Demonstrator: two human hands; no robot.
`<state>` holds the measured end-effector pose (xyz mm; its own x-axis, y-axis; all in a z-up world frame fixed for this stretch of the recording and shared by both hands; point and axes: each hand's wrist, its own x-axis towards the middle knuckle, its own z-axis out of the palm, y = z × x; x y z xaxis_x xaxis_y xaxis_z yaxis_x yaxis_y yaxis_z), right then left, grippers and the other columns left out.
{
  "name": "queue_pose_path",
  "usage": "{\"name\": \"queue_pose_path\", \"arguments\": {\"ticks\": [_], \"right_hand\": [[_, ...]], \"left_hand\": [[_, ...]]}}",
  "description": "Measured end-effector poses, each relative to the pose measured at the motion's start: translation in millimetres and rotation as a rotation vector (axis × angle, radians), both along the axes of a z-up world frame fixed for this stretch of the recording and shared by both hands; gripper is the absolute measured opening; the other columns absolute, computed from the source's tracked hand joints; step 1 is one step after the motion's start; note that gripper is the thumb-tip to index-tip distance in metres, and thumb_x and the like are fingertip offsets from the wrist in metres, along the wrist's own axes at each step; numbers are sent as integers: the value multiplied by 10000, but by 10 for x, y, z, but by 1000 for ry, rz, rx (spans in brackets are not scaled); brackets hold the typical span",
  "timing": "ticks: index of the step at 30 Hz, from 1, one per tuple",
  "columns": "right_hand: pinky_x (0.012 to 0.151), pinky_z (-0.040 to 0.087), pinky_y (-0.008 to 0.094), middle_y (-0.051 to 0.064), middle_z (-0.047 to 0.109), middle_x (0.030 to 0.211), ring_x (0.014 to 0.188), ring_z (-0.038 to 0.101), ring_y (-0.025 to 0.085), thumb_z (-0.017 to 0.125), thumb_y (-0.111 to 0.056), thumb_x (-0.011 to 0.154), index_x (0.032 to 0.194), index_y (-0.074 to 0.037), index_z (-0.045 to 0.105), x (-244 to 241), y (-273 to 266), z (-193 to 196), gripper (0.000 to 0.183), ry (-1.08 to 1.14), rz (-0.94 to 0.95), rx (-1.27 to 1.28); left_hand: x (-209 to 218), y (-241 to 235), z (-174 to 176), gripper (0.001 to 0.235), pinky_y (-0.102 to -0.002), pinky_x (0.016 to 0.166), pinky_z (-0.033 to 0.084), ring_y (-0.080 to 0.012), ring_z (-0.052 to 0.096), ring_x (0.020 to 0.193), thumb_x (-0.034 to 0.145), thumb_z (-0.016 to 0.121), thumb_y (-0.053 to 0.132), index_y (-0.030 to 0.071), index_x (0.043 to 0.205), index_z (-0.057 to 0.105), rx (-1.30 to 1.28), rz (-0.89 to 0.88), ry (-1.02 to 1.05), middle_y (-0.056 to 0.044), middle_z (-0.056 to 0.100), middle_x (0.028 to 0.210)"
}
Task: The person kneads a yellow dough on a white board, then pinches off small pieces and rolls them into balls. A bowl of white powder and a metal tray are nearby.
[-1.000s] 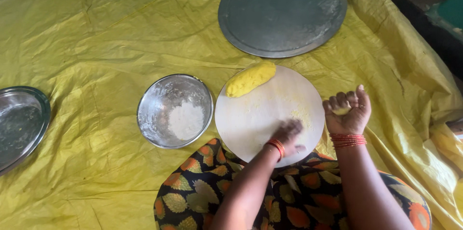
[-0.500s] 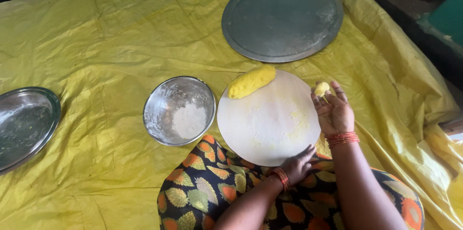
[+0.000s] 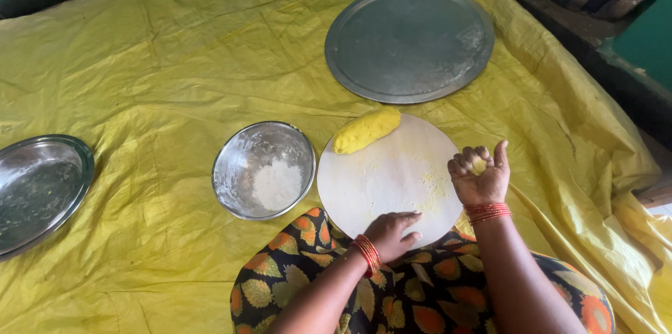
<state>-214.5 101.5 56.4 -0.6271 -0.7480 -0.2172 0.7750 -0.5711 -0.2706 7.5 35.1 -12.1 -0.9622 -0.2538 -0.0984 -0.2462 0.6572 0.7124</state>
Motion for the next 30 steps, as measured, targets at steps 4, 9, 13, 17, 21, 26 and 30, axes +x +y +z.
{"name": "queue_pose_path", "arguments": {"ticks": [4, 9, 13, 17, 21, 26, 30], "right_hand": [[411, 251, 298, -32, 315, 445, 383, 281, 135, 394, -685, 1062, 541, -221, 382, -20, 31, -115, 697, 241, -22, 172], [361, 347, 275, -69, 403, 483, 377, 381, 102, 361, -702, 1152, 598, -235, 445, 22, -42, -270, 730, 386, 121, 25], [957, 507, 383, 141, 640, 1116, 1016, 607, 250, 381, -620, 1032, 1226, -40, 548, 425, -183, -448, 634, 916, 271, 603], [1180, 291, 447, 211, 293, 1630, 1484, 306, 297, 476, -540, 982, 1604, 14, 201, 998, -182, -559, 877, 1486, 478, 511], [1161, 350, 446, 223, 456, 1475, 1395, 459, 289, 475, -466, 1020, 1575, 25, 244, 1094, -116, -403, 776, 1467, 530, 404], [978, 575, 385, 189, 809, 1026, 1028, 763, 257, 457, -337, 1043, 1413, 31, 560, 962, -121, -107, 532, 1200, 469, 529], [948, 579, 355, 189, 790, 1044, 1017, 746, 235, 452, -321, 1045, 1346, 40, 610, 845, -116, 8, 496, 1100, 459, 552]], "left_hand": [[115, -134, 123, 485, -366, 1148, 445, -243, 598, 1316, 1019, 583, 307, 65, 1438, 556, -10, 72, 70, -114, 595, 1453], [42, -233, 75, 490, -388, 1168, 444, -270, 590, 1355, 1036, 597, 344, 66, 1436, 548, 164, 258, 287, -151, 588, 1467], [-140, -302, -80, 601, -393, 1104, 428, -278, 481, 1385, 1045, 512, 373, 64, 1550, 407, 496, 453, 487, -176, 438, 1585], [-283, -447, -302, 586, -291, 879, 555, -134, 658, 991, 1045, 511, 392, 60, 1522, 440, 1185, 770, 569, -161, 634, 1379], [-231, -691, -420, 482, -275, 631, 542, -115, 602, 696, 1012, 581, 252, -35, 1399, 574, 1233, 1024, 688, -99, 682, 1058], [-183, -701, -200, 303, -291, 479, 412, -90, 366, 463, 1032, 574, 335, 62, 916, 641, 1268, 1188, 703, 24, 429, 582], [-180, -591, 18, 612, -328, 449, 406, -122, 246, 365, 1065, 434, 489, 135, 568, 403, 1280, 1177, 695, 22, 295, 429]]}}
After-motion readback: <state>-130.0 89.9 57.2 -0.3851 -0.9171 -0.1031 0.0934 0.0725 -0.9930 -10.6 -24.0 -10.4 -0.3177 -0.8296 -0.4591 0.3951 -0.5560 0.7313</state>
